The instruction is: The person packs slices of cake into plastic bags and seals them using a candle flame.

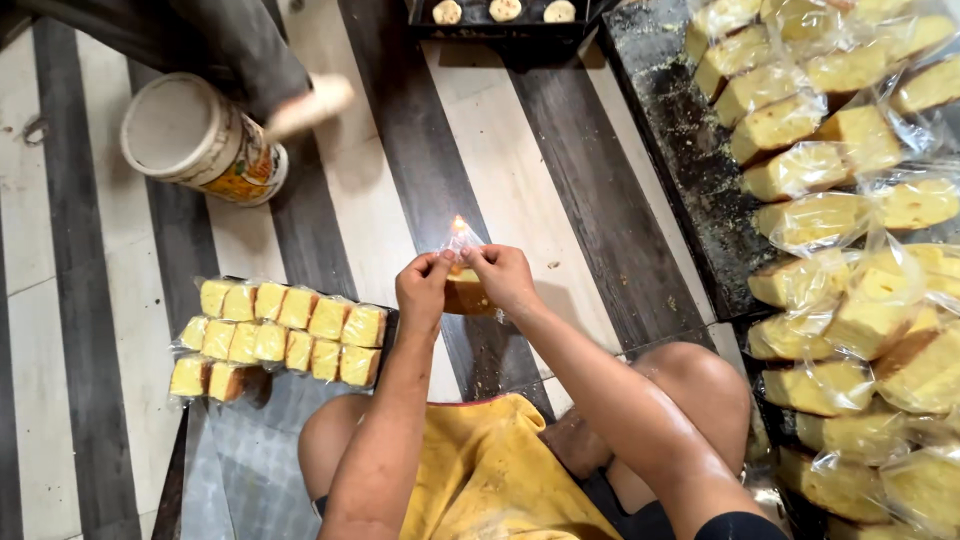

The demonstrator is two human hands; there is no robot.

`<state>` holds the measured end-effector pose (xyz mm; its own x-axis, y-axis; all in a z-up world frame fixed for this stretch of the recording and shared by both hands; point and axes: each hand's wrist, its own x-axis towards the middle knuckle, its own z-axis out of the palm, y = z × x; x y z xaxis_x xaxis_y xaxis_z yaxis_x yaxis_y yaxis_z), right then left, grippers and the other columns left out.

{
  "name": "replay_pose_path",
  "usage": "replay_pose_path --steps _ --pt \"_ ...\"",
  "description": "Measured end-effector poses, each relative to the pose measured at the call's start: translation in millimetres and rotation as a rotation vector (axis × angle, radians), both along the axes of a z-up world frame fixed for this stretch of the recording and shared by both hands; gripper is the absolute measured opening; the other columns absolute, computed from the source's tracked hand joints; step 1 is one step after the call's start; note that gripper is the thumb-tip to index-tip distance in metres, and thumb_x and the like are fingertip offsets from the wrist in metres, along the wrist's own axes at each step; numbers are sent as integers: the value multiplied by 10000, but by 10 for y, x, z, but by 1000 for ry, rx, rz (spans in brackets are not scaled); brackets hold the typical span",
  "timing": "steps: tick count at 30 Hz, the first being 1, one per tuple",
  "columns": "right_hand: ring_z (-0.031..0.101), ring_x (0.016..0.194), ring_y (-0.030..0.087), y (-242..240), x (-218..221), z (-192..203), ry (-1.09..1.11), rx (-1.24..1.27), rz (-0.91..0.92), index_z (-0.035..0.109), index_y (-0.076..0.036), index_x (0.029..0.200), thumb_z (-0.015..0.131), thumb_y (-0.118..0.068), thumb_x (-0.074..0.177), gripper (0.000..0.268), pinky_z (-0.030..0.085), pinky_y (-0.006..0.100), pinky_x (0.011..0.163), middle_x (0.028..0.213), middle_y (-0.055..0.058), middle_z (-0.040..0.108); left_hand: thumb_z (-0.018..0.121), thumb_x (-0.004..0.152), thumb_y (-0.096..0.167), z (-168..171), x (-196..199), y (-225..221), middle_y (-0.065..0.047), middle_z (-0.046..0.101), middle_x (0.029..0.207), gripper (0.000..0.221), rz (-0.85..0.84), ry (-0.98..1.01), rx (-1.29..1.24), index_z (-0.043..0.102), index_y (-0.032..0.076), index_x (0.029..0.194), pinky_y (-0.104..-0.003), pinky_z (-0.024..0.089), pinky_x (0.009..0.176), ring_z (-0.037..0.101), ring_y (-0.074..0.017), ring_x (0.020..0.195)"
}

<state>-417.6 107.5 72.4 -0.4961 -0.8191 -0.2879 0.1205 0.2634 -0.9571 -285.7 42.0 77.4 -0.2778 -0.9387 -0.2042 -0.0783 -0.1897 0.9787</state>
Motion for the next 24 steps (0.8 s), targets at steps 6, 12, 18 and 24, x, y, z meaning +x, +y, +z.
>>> replay_pose_path --steps 6,12,18,24 --pt "501 586 52 18 11 100 -45 49 23 773 3 879 718 -335 955 352 424 288 532 627 -15 636 760 938 194 53 22 34 10 669 747 217 55 -61 50 723 7 835 -227 450 607 544 -55 670" --pt "542 761 103 74 94 -103 -113 -81 -6 760 30 842 740 -266 964 321 443 285 644 868 75 644 799 982 262 -413 186 24 -76 655 1024 362 44 -146 -89 629 -30 1113 -232 500 738 601 -114 870" --pt "612 1229 204 372 387 -32 -128 -448 -14 707 76 759 745 -150 928 284 498 282 948 1458 184 583 733 834 395 550 401 641 -168 562 1285 768 -15 56 281 409 77 1453 -418 541 835 597 -302 1077" --pt "614 806 140 732 579 143 -463 -142 205 724 -3 792 741 -283 974 334 497 272 672 957 81 650 870 788 214 955 900 1195 -203 501 1428 837 -117 -308 -806 398 40 1458 -467 476 1125 535 -366 1338"
